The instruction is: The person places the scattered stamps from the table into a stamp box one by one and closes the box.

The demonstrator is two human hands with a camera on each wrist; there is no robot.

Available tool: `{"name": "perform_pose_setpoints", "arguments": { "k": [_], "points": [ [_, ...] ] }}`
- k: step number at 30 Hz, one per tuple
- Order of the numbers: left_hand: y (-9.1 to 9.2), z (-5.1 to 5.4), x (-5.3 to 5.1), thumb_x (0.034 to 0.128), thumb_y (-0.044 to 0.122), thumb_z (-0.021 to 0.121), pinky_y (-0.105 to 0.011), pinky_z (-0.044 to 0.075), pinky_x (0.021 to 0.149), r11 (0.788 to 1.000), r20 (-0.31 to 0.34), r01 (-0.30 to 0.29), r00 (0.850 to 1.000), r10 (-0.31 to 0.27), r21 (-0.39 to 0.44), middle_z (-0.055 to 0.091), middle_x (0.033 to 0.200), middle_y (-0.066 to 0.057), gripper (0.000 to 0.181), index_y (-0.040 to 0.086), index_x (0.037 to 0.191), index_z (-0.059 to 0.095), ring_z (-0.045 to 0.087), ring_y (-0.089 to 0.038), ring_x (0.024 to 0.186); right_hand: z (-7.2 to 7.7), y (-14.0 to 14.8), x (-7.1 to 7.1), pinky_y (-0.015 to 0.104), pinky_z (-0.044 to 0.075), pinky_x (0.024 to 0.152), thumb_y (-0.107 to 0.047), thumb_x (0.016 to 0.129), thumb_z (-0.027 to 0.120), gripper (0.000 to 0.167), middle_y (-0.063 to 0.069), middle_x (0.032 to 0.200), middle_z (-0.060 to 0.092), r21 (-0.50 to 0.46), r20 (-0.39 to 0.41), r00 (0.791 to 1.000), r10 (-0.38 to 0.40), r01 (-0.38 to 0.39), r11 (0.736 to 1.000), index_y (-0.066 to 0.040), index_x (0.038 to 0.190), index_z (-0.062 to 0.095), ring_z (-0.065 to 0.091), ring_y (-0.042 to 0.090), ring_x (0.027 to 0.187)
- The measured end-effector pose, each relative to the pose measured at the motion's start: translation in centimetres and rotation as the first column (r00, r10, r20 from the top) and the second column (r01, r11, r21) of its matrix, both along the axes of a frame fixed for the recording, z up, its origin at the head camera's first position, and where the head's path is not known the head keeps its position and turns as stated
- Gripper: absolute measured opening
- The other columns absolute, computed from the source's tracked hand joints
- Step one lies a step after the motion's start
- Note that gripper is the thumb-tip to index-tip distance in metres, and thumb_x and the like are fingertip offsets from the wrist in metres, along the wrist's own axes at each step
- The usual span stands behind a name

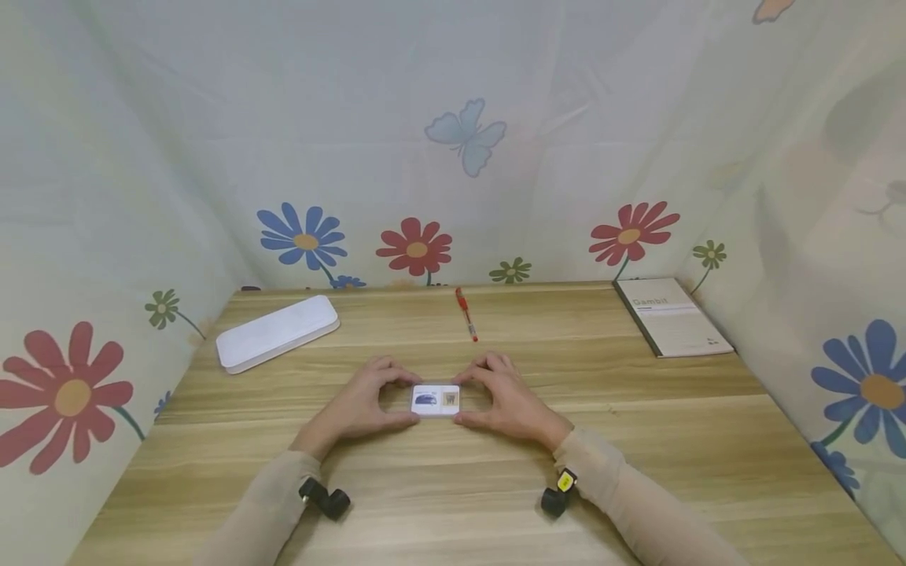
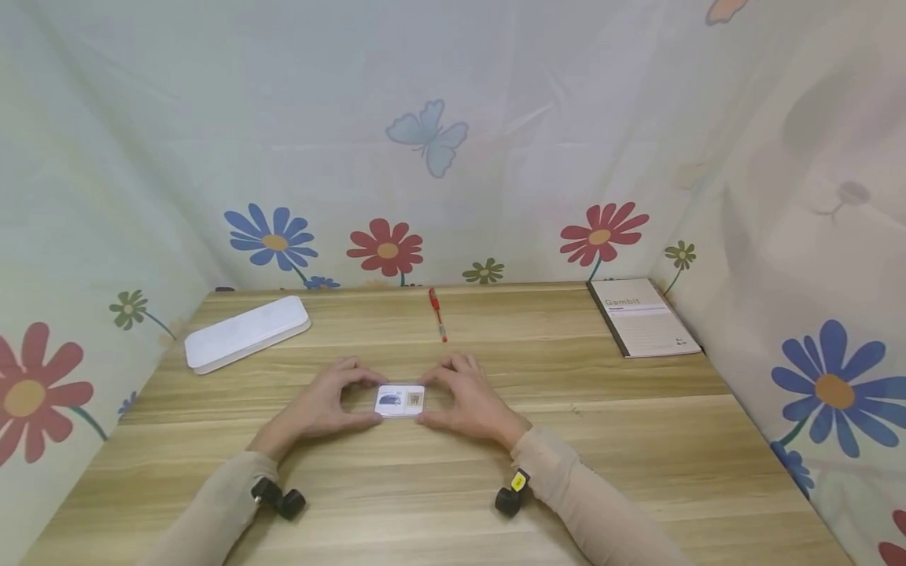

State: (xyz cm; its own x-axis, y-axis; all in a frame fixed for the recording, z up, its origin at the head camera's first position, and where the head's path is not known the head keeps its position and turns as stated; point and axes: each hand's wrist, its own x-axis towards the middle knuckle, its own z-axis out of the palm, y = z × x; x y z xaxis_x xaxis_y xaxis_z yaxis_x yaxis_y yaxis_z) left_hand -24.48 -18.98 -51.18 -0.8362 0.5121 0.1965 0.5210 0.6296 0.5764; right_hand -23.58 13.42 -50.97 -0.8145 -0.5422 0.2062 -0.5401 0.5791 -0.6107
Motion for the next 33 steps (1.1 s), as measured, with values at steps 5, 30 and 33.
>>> {"name": "perform_pose_setpoints", "arguments": {
  "k": [5, 30, 33],
  "points": [
    [0.08, 0.07, -0.08, 0.0837, 0.058, 0.095, -0.047, 0.047, 0.103, 1.000, 0.000, -0.001, 1.000, 0.001, -0.007, 0.062, 0.118, 0.010, 0.057, 0.034, 0.133, 0.078, 0.054, -0.014, 0.115, 0.09, 0.08, -0.06, 0.051, 0.040, 0.113, -0.047, 0.090, 0.094, 0.056, -0.001, 0.140, 0.055, -0.004, 0.004, 1.000, -0.003, 0.003, 1.000, -0.028, 0.139, 0.075, 0.042, 0.025, 0.132],
    [-0.11, 0.42, 0.02, 0.0831, 0.057, 0.096, -0.049, 0.047, 0.107, 1.000, 0.020, 0.013, 1.000, -0.013, -0.016, 0.063, 0.122, 0.011, 0.063, 0.033, 0.138, 0.076, 0.054, -0.015, 0.119, 0.45, -0.13, 0.23, 0.050, 0.040, 0.113, -0.047, 0.091, 0.093, 0.056, -0.001, 0.140, 0.054, 0.003, 0.006, 1.000, -0.006, 0.006, 1.000, -0.027, 0.140, 0.075, 0.042, 0.025, 0.131],
    [-0.04, 0.40, -0.06, 0.0831, 0.056, 0.096, -0.050, 0.047, 0.108, 1.000, 0.014, 0.020, 1.000, -0.020, -0.010, 0.063, 0.122, 0.011, 0.065, 0.032, 0.139, 0.075, 0.054, -0.015, 0.119, 0.42, -0.05, 0.21, 0.050, 0.040, 0.113, -0.047, 0.091, 0.093, 0.056, -0.001, 0.140, 0.054, 0.002, 0.009, 1.000, -0.009, 0.009, 1.000, -0.027, 0.139, 0.075, 0.042, 0.025, 0.131]
  ]
}}
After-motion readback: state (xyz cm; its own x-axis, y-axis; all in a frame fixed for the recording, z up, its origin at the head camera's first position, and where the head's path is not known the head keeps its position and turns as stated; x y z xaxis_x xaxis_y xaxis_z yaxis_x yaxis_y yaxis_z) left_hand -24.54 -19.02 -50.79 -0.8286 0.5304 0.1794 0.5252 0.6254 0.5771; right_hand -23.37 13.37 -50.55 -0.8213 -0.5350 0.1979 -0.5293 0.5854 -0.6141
